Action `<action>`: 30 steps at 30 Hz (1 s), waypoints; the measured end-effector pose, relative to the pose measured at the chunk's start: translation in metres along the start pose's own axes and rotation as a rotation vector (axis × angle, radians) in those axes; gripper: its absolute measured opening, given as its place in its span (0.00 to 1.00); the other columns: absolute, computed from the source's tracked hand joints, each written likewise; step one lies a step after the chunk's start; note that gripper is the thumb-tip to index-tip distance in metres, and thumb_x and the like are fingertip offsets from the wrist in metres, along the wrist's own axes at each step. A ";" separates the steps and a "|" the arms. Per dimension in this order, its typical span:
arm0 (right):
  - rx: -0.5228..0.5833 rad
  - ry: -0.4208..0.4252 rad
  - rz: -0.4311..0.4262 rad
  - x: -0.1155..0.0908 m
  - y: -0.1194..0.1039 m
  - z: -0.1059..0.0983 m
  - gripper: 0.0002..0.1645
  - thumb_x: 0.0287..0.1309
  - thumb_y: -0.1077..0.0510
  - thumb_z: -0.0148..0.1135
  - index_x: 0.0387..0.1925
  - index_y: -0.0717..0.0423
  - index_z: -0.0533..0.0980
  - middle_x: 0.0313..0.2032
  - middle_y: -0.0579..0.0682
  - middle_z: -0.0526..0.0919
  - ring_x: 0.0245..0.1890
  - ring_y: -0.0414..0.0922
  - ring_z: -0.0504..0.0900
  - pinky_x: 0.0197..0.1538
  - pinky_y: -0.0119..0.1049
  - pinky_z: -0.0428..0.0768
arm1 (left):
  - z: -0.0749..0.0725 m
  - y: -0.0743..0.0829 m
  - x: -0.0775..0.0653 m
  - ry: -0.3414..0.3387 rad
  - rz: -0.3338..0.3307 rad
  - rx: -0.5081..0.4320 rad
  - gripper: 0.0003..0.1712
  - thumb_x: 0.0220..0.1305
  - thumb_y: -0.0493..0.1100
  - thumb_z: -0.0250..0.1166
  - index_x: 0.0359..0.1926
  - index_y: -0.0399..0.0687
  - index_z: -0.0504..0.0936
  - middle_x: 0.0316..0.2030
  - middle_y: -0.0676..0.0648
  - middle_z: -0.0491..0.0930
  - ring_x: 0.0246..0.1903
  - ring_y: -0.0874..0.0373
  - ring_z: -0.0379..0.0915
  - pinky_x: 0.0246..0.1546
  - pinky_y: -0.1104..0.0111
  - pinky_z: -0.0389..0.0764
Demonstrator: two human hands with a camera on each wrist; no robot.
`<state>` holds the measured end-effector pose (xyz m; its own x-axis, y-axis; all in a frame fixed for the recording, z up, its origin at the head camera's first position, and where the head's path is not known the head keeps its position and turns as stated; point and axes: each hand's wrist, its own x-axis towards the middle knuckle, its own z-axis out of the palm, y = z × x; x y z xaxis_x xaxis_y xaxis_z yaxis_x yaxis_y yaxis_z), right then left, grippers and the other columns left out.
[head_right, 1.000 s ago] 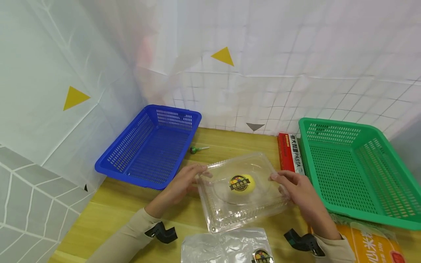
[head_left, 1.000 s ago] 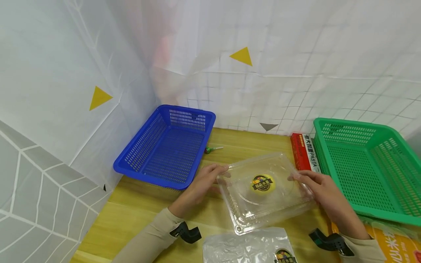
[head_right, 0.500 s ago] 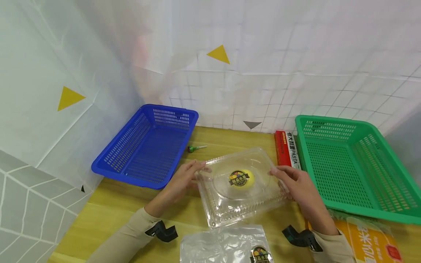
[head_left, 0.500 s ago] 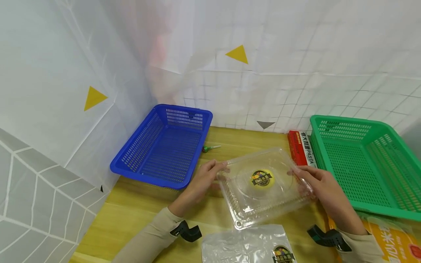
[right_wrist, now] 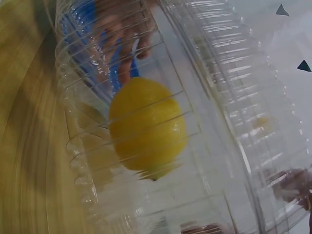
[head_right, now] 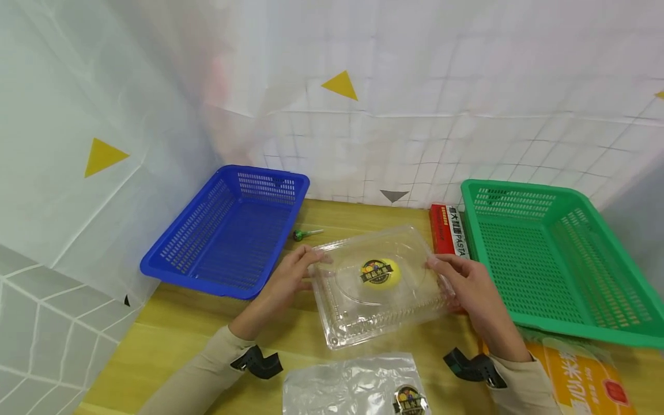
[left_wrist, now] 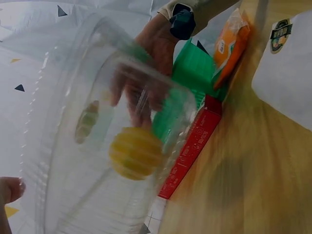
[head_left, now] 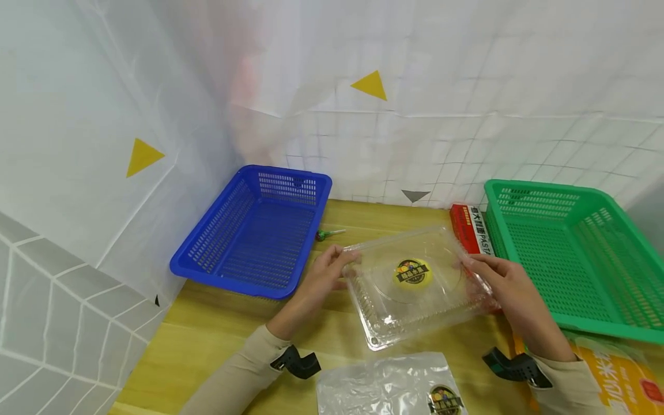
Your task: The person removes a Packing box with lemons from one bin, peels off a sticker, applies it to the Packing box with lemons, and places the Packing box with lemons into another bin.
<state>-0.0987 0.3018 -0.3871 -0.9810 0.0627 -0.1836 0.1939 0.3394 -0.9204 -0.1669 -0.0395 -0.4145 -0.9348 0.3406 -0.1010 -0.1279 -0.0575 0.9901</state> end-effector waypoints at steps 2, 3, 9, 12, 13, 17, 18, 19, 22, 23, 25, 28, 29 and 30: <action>-0.009 0.001 -0.004 -0.001 0.000 -0.001 0.43 0.73 0.33 0.56 0.72 0.61 0.70 0.54 0.56 0.81 0.35 0.51 0.85 0.34 0.46 0.87 | 0.001 0.002 0.002 -0.002 -0.015 0.011 0.22 0.73 0.58 0.65 0.42 0.43 0.73 0.52 0.40 0.83 0.46 0.47 0.84 0.49 0.50 0.85; -0.020 0.006 -0.004 -0.001 0.000 -0.003 0.44 0.73 0.32 0.56 0.72 0.62 0.70 0.55 0.58 0.81 0.35 0.51 0.85 0.35 0.45 0.87 | 0.002 0.003 0.003 -0.006 -0.020 0.015 0.21 0.72 0.57 0.65 0.41 0.42 0.73 0.51 0.39 0.83 0.46 0.46 0.84 0.48 0.51 0.85; -0.098 0.043 0.012 -0.003 0.001 -0.011 0.45 0.74 0.31 0.53 0.76 0.59 0.66 0.70 0.63 0.68 0.46 0.48 0.81 0.40 0.39 0.84 | 0.005 0.008 0.008 -0.015 -0.024 0.027 0.18 0.72 0.53 0.65 0.37 0.43 0.74 0.50 0.39 0.84 0.44 0.44 0.84 0.42 0.54 0.87; -0.119 0.071 -0.019 -0.005 0.004 -0.017 0.43 0.75 0.32 0.51 0.76 0.56 0.67 0.69 0.55 0.70 0.50 0.45 0.77 0.43 0.35 0.83 | 0.004 0.012 0.010 0.002 -0.005 0.026 0.17 0.73 0.51 0.63 0.34 0.45 0.71 0.50 0.42 0.85 0.43 0.49 0.84 0.38 0.58 0.86; -0.124 0.082 -0.044 -0.007 0.005 -0.020 0.41 0.76 0.33 0.51 0.75 0.56 0.68 0.67 0.52 0.73 0.51 0.43 0.76 0.44 0.32 0.83 | 0.004 0.014 0.010 0.007 0.001 0.026 0.17 0.73 0.51 0.63 0.33 0.46 0.70 0.51 0.42 0.85 0.42 0.49 0.84 0.37 0.60 0.86; -0.063 0.105 -0.108 -0.017 0.015 -0.025 0.34 0.78 0.39 0.51 0.72 0.58 0.70 0.57 0.36 0.77 0.48 0.37 0.81 0.45 0.31 0.85 | 0.002 0.016 0.010 0.029 0.019 0.044 0.18 0.74 0.50 0.62 0.33 0.46 0.68 0.53 0.41 0.84 0.42 0.50 0.84 0.33 0.63 0.85; -0.039 0.112 -0.118 -0.019 0.016 -0.026 0.33 0.79 0.41 0.52 0.71 0.58 0.71 0.56 0.35 0.78 0.47 0.36 0.82 0.45 0.31 0.85 | 0.002 0.016 0.010 0.034 0.021 0.050 0.18 0.74 0.51 0.62 0.33 0.46 0.68 0.53 0.41 0.84 0.42 0.49 0.84 0.33 0.62 0.86; -0.011 0.121 -0.125 -0.022 0.018 -0.027 0.32 0.79 0.42 0.53 0.71 0.58 0.71 0.56 0.35 0.79 0.47 0.37 0.83 0.45 0.32 0.86 | 0.001 0.016 0.010 0.038 0.022 0.056 0.19 0.74 0.51 0.63 0.33 0.45 0.68 0.53 0.42 0.84 0.43 0.49 0.84 0.33 0.62 0.86; 0.055 0.167 -0.129 -0.030 0.020 -0.032 0.29 0.78 0.43 0.55 0.69 0.56 0.73 0.55 0.38 0.82 0.46 0.39 0.85 0.44 0.31 0.86 | 0.001 0.017 0.011 0.042 0.031 0.069 0.20 0.74 0.53 0.63 0.34 0.45 0.68 0.53 0.43 0.84 0.44 0.48 0.84 0.35 0.60 0.86; 0.077 0.188 -0.132 -0.032 0.021 -0.033 0.29 0.77 0.44 0.56 0.69 0.56 0.73 0.55 0.39 0.83 0.45 0.40 0.86 0.43 0.31 0.86 | 0.001 0.018 0.011 0.041 0.033 0.074 0.20 0.73 0.54 0.63 0.33 0.45 0.68 0.53 0.43 0.84 0.44 0.48 0.84 0.35 0.59 0.86; 0.140 0.234 -0.139 -0.037 0.022 -0.036 0.28 0.76 0.46 0.59 0.67 0.58 0.75 0.54 0.41 0.85 0.43 0.41 0.86 0.42 0.31 0.86 | 0.001 0.019 0.012 0.042 0.034 0.076 0.21 0.73 0.55 0.64 0.33 0.45 0.68 0.53 0.43 0.84 0.45 0.47 0.84 0.37 0.58 0.87; 0.256 0.280 -0.160 -0.045 0.025 -0.040 0.26 0.74 0.51 0.63 0.64 0.62 0.77 0.51 0.45 0.87 0.40 0.43 0.87 0.41 0.32 0.86 | 0.001 0.022 0.014 0.036 0.035 0.049 0.22 0.73 0.55 0.64 0.32 0.45 0.67 0.54 0.42 0.83 0.45 0.46 0.84 0.40 0.55 0.88; 0.295 0.289 -0.170 -0.047 0.026 -0.041 0.24 0.74 0.52 0.63 0.63 0.63 0.78 0.50 0.46 0.88 0.39 0.43 0.87 0.41 0.32 0.86 | 0.001 0.023 0.015 0.035 0.032 0.035 0.22 0.73 0.55 0.64 0.32 0.44 0.67 0.54 0.41 0.83 0.44 0.46 0.84 0.40 0.54 0.88; 0.334 0.299 -0.178 -0.050 0.027 -0.042 0.23 0.73 0.54 0.64 0.62 0.64 0.78 0.49 0.47 0.88 0.39 0.44 0.87 0.42 0.32 0.86 | 0.001 0.023 0.016 0.032 0.030 0.021 0.22 0.73 0.54 0.64 0.32 0.44 0.67 0.55 0.40 0.82 0.44 0.46 0.84 0.40 0.54 0.88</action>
<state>-0.0448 0.3472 -0.3885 -0.9478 0.3151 0.0490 -0.0342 0.0524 -0.9980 -0.1843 -0.0341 -0.3930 -0.9483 0.3088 -0.0739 -0.0931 -0.0478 0.9945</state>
